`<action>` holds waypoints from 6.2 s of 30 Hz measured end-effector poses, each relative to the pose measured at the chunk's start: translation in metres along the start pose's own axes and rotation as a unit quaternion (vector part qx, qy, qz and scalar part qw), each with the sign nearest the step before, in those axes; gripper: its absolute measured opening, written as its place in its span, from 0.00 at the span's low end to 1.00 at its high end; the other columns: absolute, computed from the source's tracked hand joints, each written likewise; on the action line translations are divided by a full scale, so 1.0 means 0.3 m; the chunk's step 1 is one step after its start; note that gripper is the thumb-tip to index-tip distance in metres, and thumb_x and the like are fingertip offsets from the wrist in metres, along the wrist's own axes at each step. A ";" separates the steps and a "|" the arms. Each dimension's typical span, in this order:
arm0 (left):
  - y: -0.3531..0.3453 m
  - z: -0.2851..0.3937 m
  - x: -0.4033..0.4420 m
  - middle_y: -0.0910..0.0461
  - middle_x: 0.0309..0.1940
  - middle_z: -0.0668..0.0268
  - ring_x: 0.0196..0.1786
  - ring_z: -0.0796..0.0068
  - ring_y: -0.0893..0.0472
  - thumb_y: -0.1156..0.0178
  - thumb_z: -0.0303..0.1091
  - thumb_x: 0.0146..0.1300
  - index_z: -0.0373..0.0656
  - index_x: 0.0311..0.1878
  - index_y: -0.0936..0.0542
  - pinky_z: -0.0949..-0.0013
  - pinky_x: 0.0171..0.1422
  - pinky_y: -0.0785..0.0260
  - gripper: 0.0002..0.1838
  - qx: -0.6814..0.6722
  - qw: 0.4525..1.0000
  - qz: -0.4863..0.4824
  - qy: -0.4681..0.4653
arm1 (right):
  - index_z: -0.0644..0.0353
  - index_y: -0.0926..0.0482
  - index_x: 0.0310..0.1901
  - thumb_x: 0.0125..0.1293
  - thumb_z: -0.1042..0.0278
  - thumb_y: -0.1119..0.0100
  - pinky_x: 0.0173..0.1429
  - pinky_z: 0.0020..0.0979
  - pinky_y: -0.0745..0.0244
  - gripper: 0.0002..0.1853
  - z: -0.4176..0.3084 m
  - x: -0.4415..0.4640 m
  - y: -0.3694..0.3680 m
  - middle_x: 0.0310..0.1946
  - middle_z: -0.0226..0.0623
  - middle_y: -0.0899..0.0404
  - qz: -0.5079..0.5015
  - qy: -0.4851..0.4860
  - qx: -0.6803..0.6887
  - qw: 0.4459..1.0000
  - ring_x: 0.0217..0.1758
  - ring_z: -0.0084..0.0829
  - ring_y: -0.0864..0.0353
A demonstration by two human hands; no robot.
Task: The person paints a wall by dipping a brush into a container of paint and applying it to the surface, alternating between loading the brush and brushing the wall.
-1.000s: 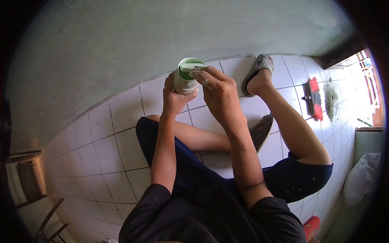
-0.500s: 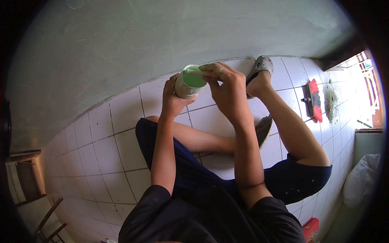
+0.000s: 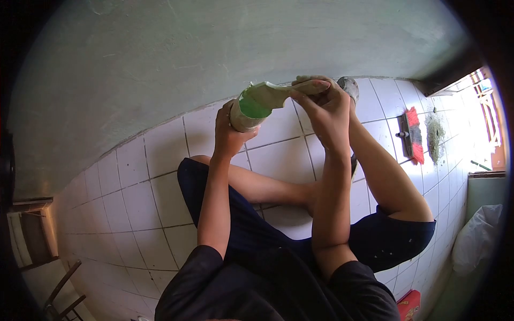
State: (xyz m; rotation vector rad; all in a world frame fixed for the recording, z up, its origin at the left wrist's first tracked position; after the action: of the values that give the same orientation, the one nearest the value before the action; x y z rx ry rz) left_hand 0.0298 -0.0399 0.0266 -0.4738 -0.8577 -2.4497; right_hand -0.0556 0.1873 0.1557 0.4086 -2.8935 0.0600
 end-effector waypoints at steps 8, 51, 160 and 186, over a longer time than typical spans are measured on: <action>0.002 0.024 -0.001 0.18 0.57 0.59 0.62 0.51 0.21 0.16 0.31 0.38 0.43 0.65 0.25 0.48 0.70 0.31 0.46 -0.029 0.999 0.011 -0.004 | 0.74 0.17 0.53 0.67 0.81 0.29 0.62 0.32 0.20 0.14 0.048 0.019 0.053 0.47 0.44 0.12 0.016 -0.030 0.086 0.996 0.52 0.32 0.13; -0.007 0.029 -0.004 0.18 0.57 0.56 0.59 0.57 0.17 0.16 0.29 0.40 0.42 0.65 0.23 0.55 0.64 0.24 0.43 -0.182 0.973 -0.098 0.100 | 0.71 0.23 0.51 0.73 0.85 0.40 0.62 0.37 0.16 0.08 -0.037 -0.007 -0.009 0.50 0.45 0.15 -0.070 0.059 0.019 0.996 0.56 0.34 0.14; 0.264 -0.081 0.015 0.23 0.61 0.50 0.63 0.56 0.18 0.17 0.35 0.53 0.31 0.67 0.34 0.54 0.69 0.20 0.44 -0.036 0.932 0.330 0.145 | 0.63 0.14 0.61 0.73 0.72 0.37 0.20 0.24 0.42 0.17 0.612 0.159 -0.163 0.24 0.26 0.26 0.039 -0.262 0.123 0.956 0.18 0.16 0.36; 0.278 -0.103 -0.007 0.23 0.61 0.49 0.62 0.51 0.17 0.17 0.38 0.53 0.32 0.68 0.36 0.51 0.69 0.21 0.46 -0.061 0.909 0.370 0.182 | 0.68 0.17 0.63 0.72 0.74 0.35 0.20 0.23 0.45 0.19 0.464 0.263 -0.018 0.26 0.26 0.26 0.069 -0.228 0.127 0.963 0.19 0.15 0.38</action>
State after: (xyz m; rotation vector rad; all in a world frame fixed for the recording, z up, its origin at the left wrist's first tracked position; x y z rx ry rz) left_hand 0.0733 -0.1160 0.0426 -0.2919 -0.2814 -1.7945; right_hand -0.1573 0.1511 0.0373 0.2905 -3.3817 0.4168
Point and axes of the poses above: each hand's wrist, its own x-axis towards the middle knuckle, its own y-axis out of the back of the hand, z = x × y, the point moved 5 cm from there along x, towards the middle knuckle
